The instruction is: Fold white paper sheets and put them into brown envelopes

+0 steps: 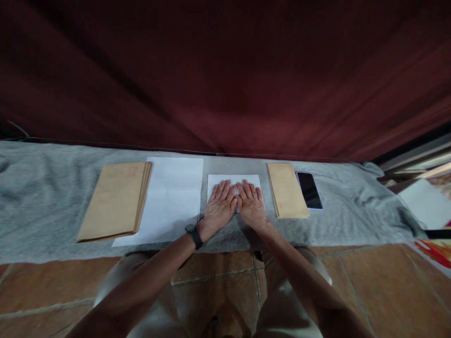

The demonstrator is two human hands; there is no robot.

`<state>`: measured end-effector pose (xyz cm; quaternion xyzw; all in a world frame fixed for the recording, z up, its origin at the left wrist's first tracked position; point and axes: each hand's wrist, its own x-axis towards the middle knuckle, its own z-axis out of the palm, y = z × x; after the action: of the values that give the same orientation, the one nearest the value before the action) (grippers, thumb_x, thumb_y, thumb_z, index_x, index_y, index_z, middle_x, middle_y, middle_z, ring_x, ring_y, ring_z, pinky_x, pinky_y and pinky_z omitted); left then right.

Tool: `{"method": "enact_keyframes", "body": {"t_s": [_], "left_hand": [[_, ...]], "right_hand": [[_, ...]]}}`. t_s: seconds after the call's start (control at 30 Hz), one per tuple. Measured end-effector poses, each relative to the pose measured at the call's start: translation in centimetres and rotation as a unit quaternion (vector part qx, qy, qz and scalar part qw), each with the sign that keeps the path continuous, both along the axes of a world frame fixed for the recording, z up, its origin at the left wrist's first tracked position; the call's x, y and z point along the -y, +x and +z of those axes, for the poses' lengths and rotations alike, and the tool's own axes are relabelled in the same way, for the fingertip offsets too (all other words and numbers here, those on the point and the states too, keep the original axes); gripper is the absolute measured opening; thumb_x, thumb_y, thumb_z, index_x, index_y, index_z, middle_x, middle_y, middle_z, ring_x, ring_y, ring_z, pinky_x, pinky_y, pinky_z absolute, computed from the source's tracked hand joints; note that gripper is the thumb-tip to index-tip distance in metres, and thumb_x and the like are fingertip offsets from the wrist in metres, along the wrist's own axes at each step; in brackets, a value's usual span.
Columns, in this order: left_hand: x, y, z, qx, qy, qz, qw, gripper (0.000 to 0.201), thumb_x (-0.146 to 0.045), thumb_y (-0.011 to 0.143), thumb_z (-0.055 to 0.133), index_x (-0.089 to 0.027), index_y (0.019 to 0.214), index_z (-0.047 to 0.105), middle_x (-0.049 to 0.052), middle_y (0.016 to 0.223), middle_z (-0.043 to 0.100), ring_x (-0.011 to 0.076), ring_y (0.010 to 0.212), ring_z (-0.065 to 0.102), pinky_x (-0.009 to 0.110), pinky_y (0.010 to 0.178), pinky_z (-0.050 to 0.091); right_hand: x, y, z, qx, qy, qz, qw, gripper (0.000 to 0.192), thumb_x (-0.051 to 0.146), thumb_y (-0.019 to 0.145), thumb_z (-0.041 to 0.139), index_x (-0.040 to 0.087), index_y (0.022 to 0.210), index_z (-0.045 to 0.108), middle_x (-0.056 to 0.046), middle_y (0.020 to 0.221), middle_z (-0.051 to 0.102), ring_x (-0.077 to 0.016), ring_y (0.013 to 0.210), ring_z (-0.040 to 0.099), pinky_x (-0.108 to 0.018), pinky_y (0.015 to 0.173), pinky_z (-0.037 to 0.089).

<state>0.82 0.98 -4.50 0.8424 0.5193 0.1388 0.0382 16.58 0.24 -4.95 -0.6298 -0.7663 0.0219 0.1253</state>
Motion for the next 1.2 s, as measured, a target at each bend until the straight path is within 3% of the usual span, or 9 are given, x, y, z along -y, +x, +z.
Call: {"method": "enact_keyframes", "body": {"t_s": [0.3,0.53,0.67,1.0,1.2], "left_hand": [[0.0,0.2,0.6,-0.011,-0.012,-0.007,1.0,0.055,-0.035,0.104,0.036,-0.017,0.156,0.042,0.007,0.165,0.038,0.0293,0.157,0.023,0.053,0.128,0.02],[-0.3,0.0,-0.5,-0.013,-0.009,-0.052,0.998,0.056,-0.023,0.099,0.043,-0.021,0.155,0.044,0.01,0.164,0.039,0.0297,0.157,0.023,0.057,0.128,0.02],[-0.4,0.0,-1.0,-0.006,0.001,-0.05,0.999,0.059,-0.021,0.097,0.043,-0.022,0.157,0.041,0.011,0.165,0.038,0.0288,0.157,0.024,0.058,0.128,0.02],[-0.2,-0.2,-0.7,-0.055,0.012,-0.052,0.997,0.059,-0.018,0.099,0.039,-0.012,0.157,0.037,0.017,0.166,0.035,0.026,0.157,0.024,0.051,0.129,0.021],[-0.2,-0.4,-1.1,-0.023,0.029,-0.027,0.999,0.056,-0.02,0.101,0.034,-0.005,0.155,0.037,0.02,0.164,0.035,0.0266,0.157,0.021,0.052,0.128,0.023]], "right_hand": [[-0.7,1.3,0.7,-0.038,-0.009,-0.05,0.998,0.053,0.03,0.107,0.032,0.009,0.154,0.046,-0.015,0.161,0.042,-0.0301,0.15,0.038,-0.051,0.123,0.027],[-2.0,-2.2,1.0,-0.087,-0.006,0.067,0.994,0.054,0.037,0.109,0.029,0.014,0.156,0.043,-0.01,0.165,0.037,-0.0209,0.154,0.031,-0.042,0.126,0.029],[-2.2,-2.8,0.9,-0.087,-0.017,0.079,0.993,0.054,0.038,0.11,0.028,0.014,0.155,0.045,-0.009,0.164,0.04,-0.0201,0.153,0.033,-0.042,0.127,0.026],[-2.4,-2.6,0.4,-0.071,-0.013,0.054,0.996,0.056,0.038,0.111,0.021,0.015,0.158,0.04,-0.009,0.162,0.042,-0.0187,0.153,0.033,-0.043,0.127,0.024],[-2.6,-1.6,0.2,-0.054,0.003,0.043,0.998,0.056,0.038,0.111,0.022,0.013,0.156,0.043,-0.01,0.161,0.043,-0.0209,0.153,0.034,-0.043,0.127,0.024]]}}
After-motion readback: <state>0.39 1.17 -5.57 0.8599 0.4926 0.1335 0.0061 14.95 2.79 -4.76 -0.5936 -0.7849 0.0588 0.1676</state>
